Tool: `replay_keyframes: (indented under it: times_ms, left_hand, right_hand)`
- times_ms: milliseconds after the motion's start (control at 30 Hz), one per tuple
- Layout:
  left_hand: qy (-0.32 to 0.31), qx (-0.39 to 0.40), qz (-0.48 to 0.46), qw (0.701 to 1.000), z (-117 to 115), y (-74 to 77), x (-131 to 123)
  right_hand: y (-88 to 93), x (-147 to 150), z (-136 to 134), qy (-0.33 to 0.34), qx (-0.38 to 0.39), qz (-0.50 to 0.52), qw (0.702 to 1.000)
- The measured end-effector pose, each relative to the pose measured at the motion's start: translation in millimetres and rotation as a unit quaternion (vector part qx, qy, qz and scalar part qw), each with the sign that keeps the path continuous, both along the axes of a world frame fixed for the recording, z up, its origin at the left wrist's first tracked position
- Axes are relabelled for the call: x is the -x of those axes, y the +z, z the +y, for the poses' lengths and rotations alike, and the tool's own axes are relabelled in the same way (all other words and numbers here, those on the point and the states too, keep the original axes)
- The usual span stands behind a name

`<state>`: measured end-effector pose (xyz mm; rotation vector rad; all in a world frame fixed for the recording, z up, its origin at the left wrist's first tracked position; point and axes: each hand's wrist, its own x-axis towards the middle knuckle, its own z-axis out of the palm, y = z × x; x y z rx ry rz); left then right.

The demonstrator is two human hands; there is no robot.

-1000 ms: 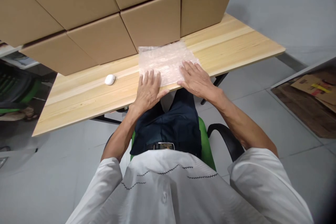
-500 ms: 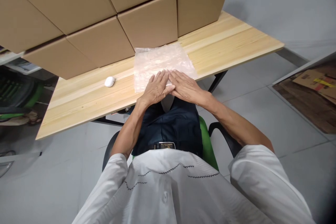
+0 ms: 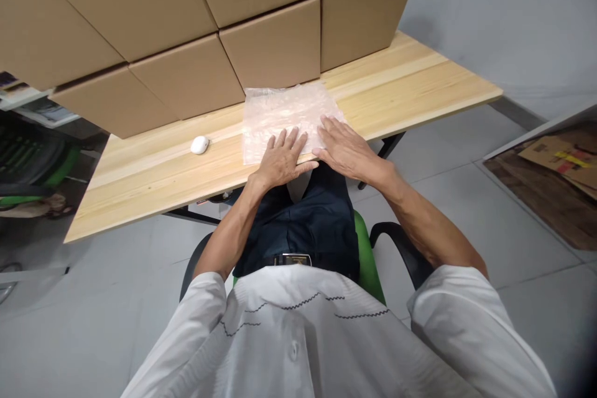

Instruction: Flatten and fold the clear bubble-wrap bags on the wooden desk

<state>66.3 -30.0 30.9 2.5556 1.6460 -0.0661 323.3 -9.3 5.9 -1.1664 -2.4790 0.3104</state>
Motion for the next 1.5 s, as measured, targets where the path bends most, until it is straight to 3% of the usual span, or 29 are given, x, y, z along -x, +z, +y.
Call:
replay_keyframes:
  times_ms: [167, 300, 600, 867, 1033, 1500]
  left_hand:
    - [0.005, 0.004, 0.001, 1.000, 0, -1.1, -2]
    - [0.003, -0.001, -0.006, 1.000, 0, -2.0, -4]
    - [0.005, 0.002, 0.005, 1.000, 0, -0.2, -5]
    - [-0.008, -0.015, -0.014, 1.000, 4, -10.1, 3]
    - [-0.008, -0.014, -0.009, 1.000, 5, -11.6, 5]
    - [0.032, 0.000, -0.009, 0.999, -3, -3.2, 10]
  right_hand:
    - [4.3, 38, 10, 0.054, 0.039, 0.016, 0.998]
    - [-6.8, 47, 25, 0.023, 0.050, 0.002, 0.998]
    - [-6.5, 18, 31, -0.026, 0.027, -0.051, 0.998]
    - [-18.0, 5, 38, -0.037, -0.002, -0.050, 0.998]
    - [-16.2, -1, 39, -0.050, 0.002, -0.066, 0.997]
    - [-21.1, -35, 54, 0.003, 0.009, -0.056, 0.998]
